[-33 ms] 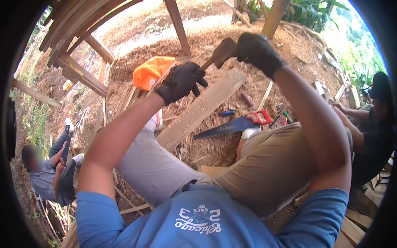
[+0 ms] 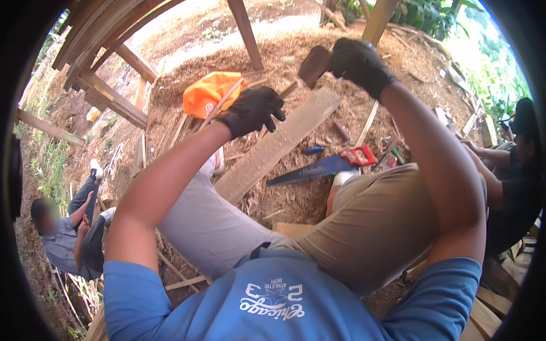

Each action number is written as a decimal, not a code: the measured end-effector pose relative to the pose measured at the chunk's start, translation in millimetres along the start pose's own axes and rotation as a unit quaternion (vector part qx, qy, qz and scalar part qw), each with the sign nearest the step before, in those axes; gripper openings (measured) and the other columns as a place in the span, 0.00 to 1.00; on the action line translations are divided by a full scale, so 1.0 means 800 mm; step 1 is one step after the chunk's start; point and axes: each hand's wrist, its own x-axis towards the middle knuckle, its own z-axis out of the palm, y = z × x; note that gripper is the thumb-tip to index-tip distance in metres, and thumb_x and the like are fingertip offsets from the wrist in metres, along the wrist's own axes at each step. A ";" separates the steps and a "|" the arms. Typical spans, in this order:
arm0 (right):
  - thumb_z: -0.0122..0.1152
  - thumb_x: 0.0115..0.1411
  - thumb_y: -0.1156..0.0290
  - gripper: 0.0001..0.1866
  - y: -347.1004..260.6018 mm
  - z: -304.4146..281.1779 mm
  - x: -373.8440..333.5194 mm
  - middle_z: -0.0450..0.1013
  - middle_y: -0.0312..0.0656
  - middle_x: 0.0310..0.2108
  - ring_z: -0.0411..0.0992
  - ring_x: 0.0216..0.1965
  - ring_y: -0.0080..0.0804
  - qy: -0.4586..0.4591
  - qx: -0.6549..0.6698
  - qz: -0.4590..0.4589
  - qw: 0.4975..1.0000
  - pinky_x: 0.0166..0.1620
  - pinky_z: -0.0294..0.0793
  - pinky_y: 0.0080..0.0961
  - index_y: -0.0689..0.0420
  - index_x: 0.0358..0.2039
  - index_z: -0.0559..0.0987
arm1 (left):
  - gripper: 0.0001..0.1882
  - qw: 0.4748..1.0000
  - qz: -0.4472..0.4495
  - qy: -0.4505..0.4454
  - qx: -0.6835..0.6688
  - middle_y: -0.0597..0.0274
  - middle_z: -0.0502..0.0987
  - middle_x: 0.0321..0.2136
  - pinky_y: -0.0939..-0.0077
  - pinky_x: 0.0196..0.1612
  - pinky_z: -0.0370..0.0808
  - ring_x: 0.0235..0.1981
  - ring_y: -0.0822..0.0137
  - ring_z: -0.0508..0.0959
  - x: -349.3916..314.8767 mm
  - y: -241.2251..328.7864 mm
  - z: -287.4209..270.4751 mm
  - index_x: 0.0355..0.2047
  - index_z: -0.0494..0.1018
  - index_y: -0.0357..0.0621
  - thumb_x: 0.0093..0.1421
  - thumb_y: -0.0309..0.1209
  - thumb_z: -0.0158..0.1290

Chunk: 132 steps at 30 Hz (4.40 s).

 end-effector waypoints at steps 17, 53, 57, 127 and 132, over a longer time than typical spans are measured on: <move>0.68 0.57 0.74 0.04 -0.009 -0.012 -0.018 0.76 0.44 0.33 0.78 0.36 0.47 0.009 0.073 0.208 0.975 0.39 0.77 0.42 0.55 0.26 0.81 | 0.15 0.994 0.017 -0.104 0.031 0.61 0.84 0.34 0.75 0.35 0.78 0.30 0.74 0.81 0.040 -0.058 0.017 0.50 0.82 0.43 0.74 0.37 0.49; 0.64 0.66 0.69 0.17 -0.151 0.023 -0.026 0.80 0.46 0.36 0.78 0.37 0.44 -0.063 -0.079 0.030 0.994 0.46 0.79 0.38 0.58 0.54 0.86 | 0.16 0.765 -0.041 0.035 -0.641 0.76 0.63 0.21 0.83 0.20 0.58 0.18 0.81 0.62 -0.237 0.016 0.102 0.39 0.72 0.50 0.81 0.44 0.44; 0.65 0.67 0.66 0.18 -0.162 0.023 -0.027 0.83 0.51 0.43 0.81 0.45 0.44 -0.110 0.176 0.228 0.951 0.52 0.78 0.37 0.61 0.53 0.85 | 0.17 0.820 -0.015 0.144 -0.554 0.68 0.76 0.26 0.78 0.28 0.72 0.28 0.75 0.76 -0.210 -0.017 0.125 0.42 0.76 0.45 0.81 0.43 0.45; 0.59 0.73 0.63 0.22 -0.043 0.410 -0.111 0.79 0.55 0.58 0.82 0.46 0.40 -0.037 0.756 0.463 0.462 0.50 0.83 0.37 0.62 0.61 0.77 | 0.19 0.971 -0.130 0.031 0.198 0.49 0.84 0.52 0.51 0.57 0.80 0.52 0.44 0.84 0.038 -0.336 0.110 0.52 0.84 0.54 0.70 0.43 0.47; 0.62 0.74 0.62 0.17 -0.032 0.426 -0.117 0.84 0.46 0.38 0.79 0.32 0.33 -0.033 0.646 0.555 0.523 0.36 0.79 0.31 0.61 0.55 0.80 | 0.19 0.956 -0.195 0.113 0.189 0.46 0.86 0.47 0.51 0.56 0.80 0.49 0.45 0.85 0.034 -0.317 0.095 0.50 0.84 0.51 0.68 0.44 0.51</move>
